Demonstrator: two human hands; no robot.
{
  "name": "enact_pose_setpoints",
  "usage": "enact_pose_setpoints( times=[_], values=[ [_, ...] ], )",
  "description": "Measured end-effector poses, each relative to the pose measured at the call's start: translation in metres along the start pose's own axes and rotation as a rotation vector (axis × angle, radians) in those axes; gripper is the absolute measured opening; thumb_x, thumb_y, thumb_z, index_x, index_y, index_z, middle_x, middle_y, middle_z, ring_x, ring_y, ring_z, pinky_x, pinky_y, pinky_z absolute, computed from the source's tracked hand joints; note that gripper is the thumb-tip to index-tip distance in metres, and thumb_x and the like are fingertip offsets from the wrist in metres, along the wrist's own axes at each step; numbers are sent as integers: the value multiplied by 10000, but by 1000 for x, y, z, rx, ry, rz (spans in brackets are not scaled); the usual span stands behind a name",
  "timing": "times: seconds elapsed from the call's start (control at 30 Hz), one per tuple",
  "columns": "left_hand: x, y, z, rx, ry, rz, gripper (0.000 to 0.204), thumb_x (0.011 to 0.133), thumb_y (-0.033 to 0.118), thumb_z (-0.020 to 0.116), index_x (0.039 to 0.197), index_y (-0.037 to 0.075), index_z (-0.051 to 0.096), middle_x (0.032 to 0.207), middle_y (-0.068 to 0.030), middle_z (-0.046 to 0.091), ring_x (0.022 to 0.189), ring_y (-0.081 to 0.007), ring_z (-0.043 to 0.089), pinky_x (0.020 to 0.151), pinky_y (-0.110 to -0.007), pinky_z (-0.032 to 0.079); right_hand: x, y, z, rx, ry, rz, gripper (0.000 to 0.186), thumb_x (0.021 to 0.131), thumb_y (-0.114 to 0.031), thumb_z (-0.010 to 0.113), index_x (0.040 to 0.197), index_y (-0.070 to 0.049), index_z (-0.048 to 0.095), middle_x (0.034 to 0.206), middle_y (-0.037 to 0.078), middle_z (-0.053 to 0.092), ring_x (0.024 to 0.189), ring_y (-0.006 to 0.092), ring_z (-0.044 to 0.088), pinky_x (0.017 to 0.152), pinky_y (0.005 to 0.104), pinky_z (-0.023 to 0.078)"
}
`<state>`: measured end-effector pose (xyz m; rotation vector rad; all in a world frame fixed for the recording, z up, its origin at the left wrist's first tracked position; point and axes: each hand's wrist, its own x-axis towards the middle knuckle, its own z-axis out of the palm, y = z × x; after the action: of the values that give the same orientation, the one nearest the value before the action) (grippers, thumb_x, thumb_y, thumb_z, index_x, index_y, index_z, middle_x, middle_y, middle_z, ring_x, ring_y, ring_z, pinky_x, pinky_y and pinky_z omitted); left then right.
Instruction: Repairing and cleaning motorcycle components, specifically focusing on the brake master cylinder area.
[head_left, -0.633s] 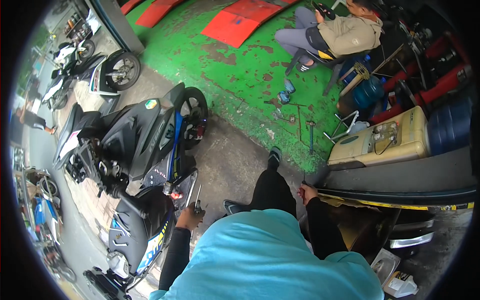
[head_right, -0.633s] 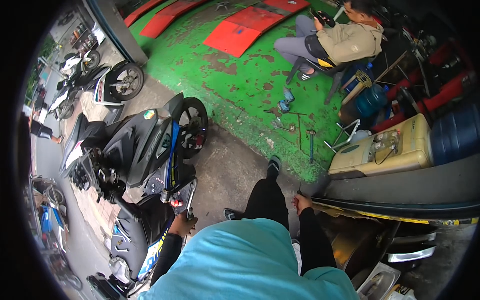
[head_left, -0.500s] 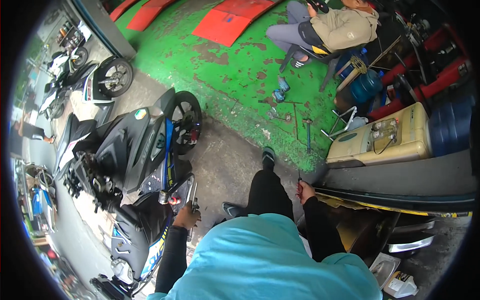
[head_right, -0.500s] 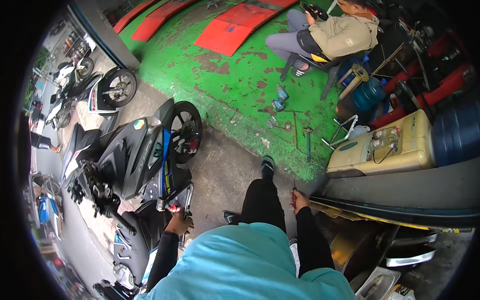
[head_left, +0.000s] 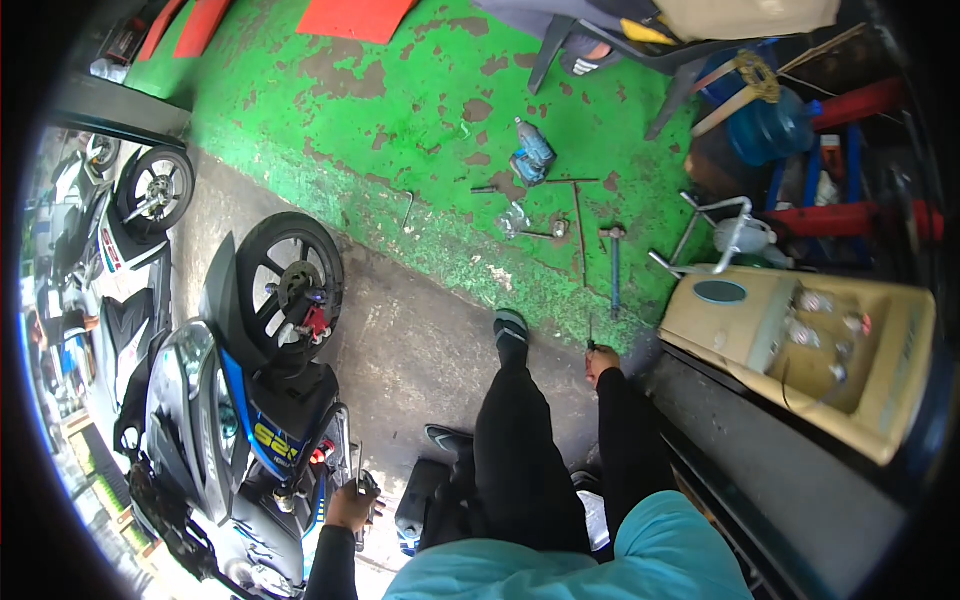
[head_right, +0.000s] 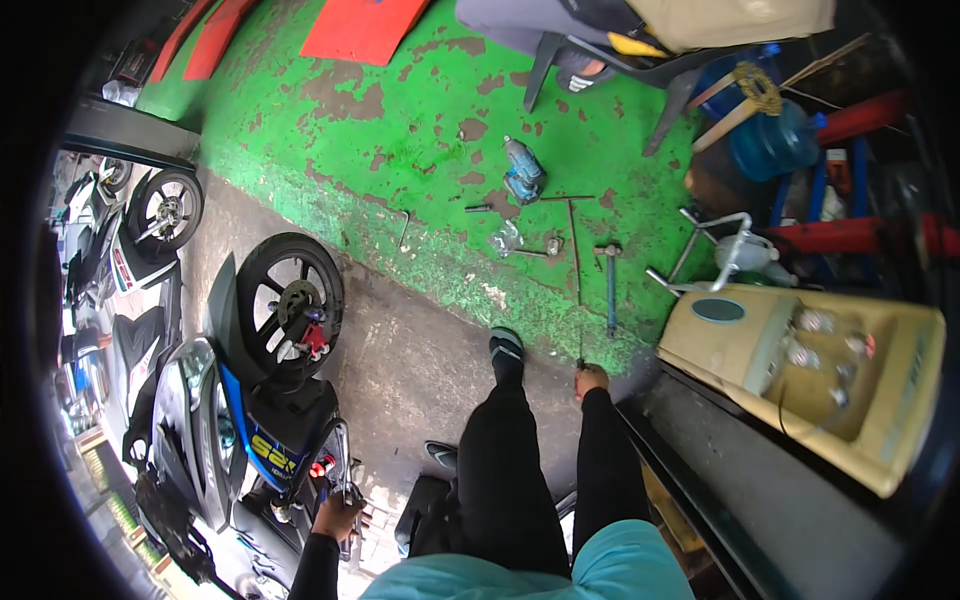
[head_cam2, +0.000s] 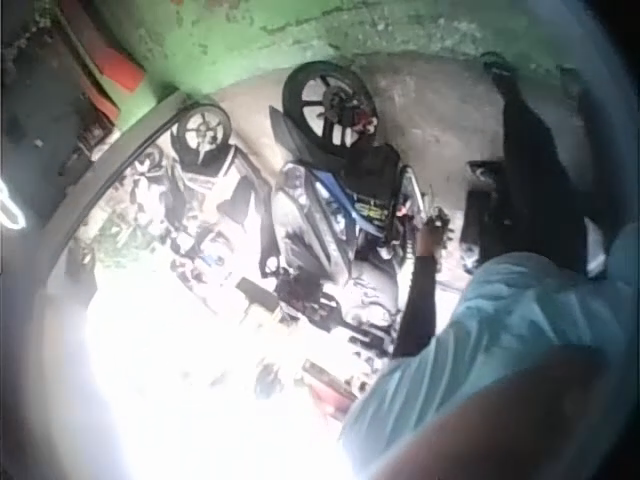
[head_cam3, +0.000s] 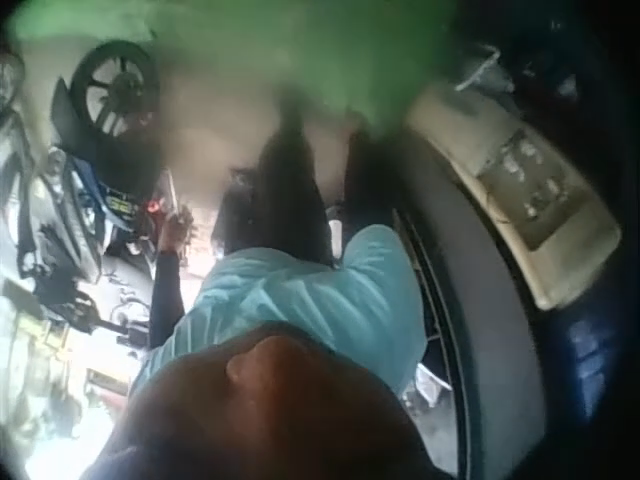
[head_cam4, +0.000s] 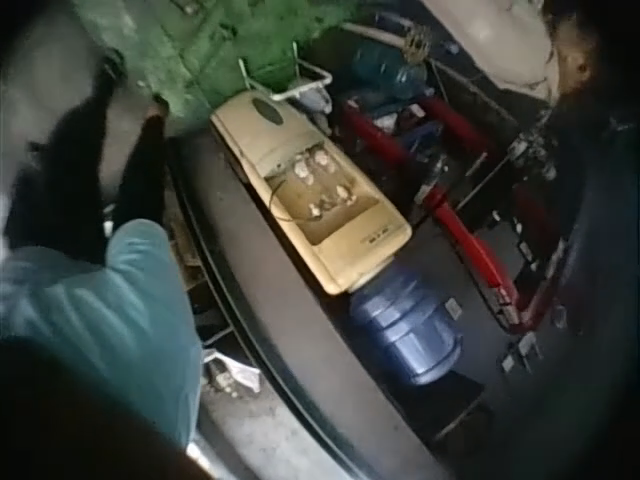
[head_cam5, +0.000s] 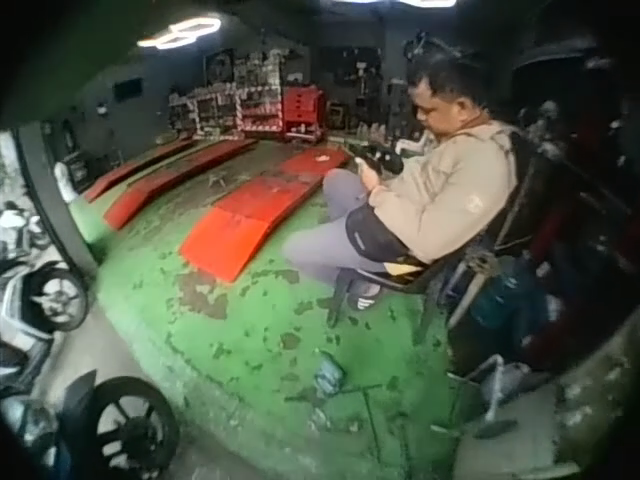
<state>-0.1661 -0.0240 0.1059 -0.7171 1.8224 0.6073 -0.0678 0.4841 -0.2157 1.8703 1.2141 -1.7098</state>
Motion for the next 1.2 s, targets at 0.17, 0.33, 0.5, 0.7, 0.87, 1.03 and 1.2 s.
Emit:
enact_pose_setpoints(
  times=[0.17,0.33,0.5,0.7,0.87,1.03,1.2],
  values=[
    [69,48,50,58,-152,-8,304,917,261,692,1006,-27,651,760,-112,729,648,-173,718,502,-308,556,204,-51,-56,-839,245,-493,152,841,-85,617,692,-59,603,527,85,561,396,223,548,361,391,404],
    [84,94,74,55,-74,-33,316,929,289,674,978,-22,650,737,-105,721,562,-142,659,480,-300,506,313,-102,-6,-587,371,-612,99,831,-10,605,928,-22,613,546,116,550,407,237,542,350,402,382],
    [91,97,91,-76,-107,-152,309,942,291,664,954,-18,655,694,-65,706,515,-103,595,473,-269,456,337,-101,51,-553,316,-532,373,813,-18,651,1176,-16,566,641,151,590,460,271,573,422,435,450],
    [88,67,89,-89,-76,-264,317,939,309,672,913,-6,643,689,-68,714,499,-105,583,480,-281,463,248,-129,109,-775,718,-547,378,851,-183,728,1195,-99,596,1084,176,634,1010,363,615,859,468,508],
    [102,48,101,-269,-45,-242,298,943,288,661,918,-7,634,688,-85,716,530,-127,630,498,-287,488,218,-192,183,-821,296,-1220,257,859,-214,712,1083,-102,651,1036,147,655,1006,349,609,867,459,494],
    [119,58,114,-292,-10,-229,226,953,211,625,923,-10,592,651,-98,687,523,-154,648,474,-293,489,219,-277,317,-1116,191,-1448,317,885,-314,667,1134,-119,665,1123,114,659,1119,347,562,952,510,448],
    [127,26,145,-312,32,-213,194,955,186,611,966,-3,570,674,-86,693,554,-142,650,493,-295,504,225,-317,390,-1406,311,-1395,350,894,-235,631,1231,-138,631,1252,50,621,1250,298,500,1039,495,404]
  ],
)
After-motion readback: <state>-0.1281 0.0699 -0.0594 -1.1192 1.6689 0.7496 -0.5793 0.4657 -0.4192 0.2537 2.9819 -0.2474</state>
